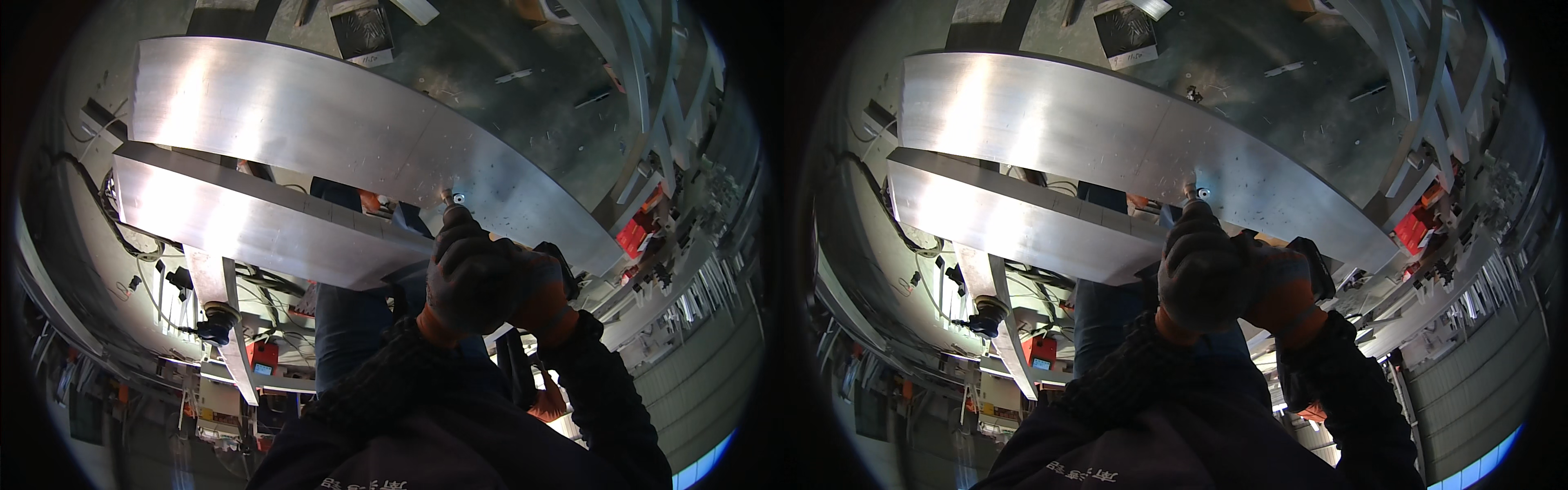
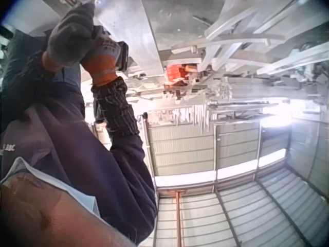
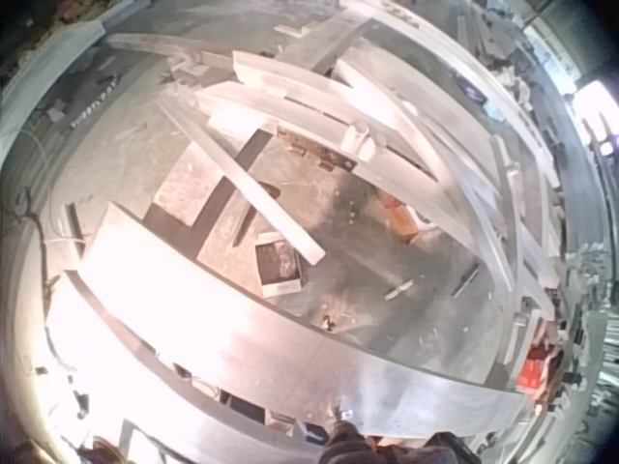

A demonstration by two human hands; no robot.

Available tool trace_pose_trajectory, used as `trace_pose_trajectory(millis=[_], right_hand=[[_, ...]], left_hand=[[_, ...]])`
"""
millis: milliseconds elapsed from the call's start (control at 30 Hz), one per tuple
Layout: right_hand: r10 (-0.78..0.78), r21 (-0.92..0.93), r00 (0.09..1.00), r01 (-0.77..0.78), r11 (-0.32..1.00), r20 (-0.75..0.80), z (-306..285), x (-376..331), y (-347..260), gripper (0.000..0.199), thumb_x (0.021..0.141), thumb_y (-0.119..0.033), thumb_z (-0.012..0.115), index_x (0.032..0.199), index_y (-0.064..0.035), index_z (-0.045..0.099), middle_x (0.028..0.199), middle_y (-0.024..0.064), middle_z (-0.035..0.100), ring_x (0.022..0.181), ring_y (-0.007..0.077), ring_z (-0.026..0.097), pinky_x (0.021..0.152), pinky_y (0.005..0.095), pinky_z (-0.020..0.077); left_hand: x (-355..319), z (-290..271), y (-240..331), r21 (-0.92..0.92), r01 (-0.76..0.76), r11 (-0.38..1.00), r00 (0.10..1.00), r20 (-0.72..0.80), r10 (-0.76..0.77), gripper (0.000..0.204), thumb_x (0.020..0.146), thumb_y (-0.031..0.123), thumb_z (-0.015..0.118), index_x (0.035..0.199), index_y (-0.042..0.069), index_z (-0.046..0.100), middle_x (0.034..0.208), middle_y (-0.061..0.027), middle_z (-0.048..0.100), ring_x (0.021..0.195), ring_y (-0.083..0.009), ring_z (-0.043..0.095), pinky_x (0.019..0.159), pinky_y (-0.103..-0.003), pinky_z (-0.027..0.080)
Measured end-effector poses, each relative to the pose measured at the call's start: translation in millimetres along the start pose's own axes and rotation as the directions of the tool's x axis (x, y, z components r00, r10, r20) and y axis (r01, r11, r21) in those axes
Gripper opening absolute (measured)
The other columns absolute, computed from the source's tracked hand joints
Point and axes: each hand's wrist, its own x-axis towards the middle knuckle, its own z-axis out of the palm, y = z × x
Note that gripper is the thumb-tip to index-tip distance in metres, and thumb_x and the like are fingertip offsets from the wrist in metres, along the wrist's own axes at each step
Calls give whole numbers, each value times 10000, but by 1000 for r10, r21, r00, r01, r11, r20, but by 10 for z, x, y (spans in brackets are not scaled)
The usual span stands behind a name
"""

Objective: The person uses a cordless drill to create multiple holes in a long metal sheet. They adjust the drill bit and reposition the sheet as needed while working in a workshop environment.

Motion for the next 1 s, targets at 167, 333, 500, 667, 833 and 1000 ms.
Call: trace_pose_trajectory(millis=[167,333,500,667,833,1000], right_hand=[[106,-162,985,-83,983,133,-153,100,-182,422,827,-301,885,1103,-56,679,870,118,754,780,300,770,678,399,603],[5,-183,995,14,983,103,-247,120,-76,566,848,-415,870,1200,-43,628,852,128,752,736,286,769,636,388,596],[-27,-43,996,23,999,-89,-135,-24,-90,672,821,-366,906,1294,-24,574,877,126,746,769,295,768,682,387,612],[-19,-108,997,12,994,-69,-3,-112,22,580,843,-330,895,1258,-38,615,894,113,743,821,295,768,725,390,622],[-42,4,999,42,999,28,-44,-101,53,476,875,-319,873,1223,-79,654,978,103,750,906,279,765,786,397,623],[-28,53,997,24,998,76,-18,-139,93,488,884,-311,870,1259,-92,648,1150,96,735,1049,255,747,872,395,611]], left_hand=[[218,-112,54,30,-102,994,993,-54,103,284,924,176,694,1183,77,632,1107,-75,636,1036,-276,646,927,-435,547],[214,3,84,19,-24,1000,998,-61,26,319,925,218,711,1204,88,627,1139,-77,634,1068,-281,644,976,-446,532],[-75,168,73,88,108,990,994,4,-108,339,981,287,662,1256,97,607,1144,-64,638,1117,-261,630,1019,-462,509],[-34,134,73,76,98,992,995,-1,-98,322,975,267,655,1246,99,608,1138,-63,631,1119,-266,627,1026,-457,503],[-24,119,87,63,91,994,996,-6,-91,306,969,247,649,1235,102,610,1131,-62,625,1120,-272,623,1032,-451,498],[21,92,72,51,79,996,997,-11,-78,291,963,227,643,1225,104,611,1125,-61,618,1121,-277,619,1039,-445,492]])
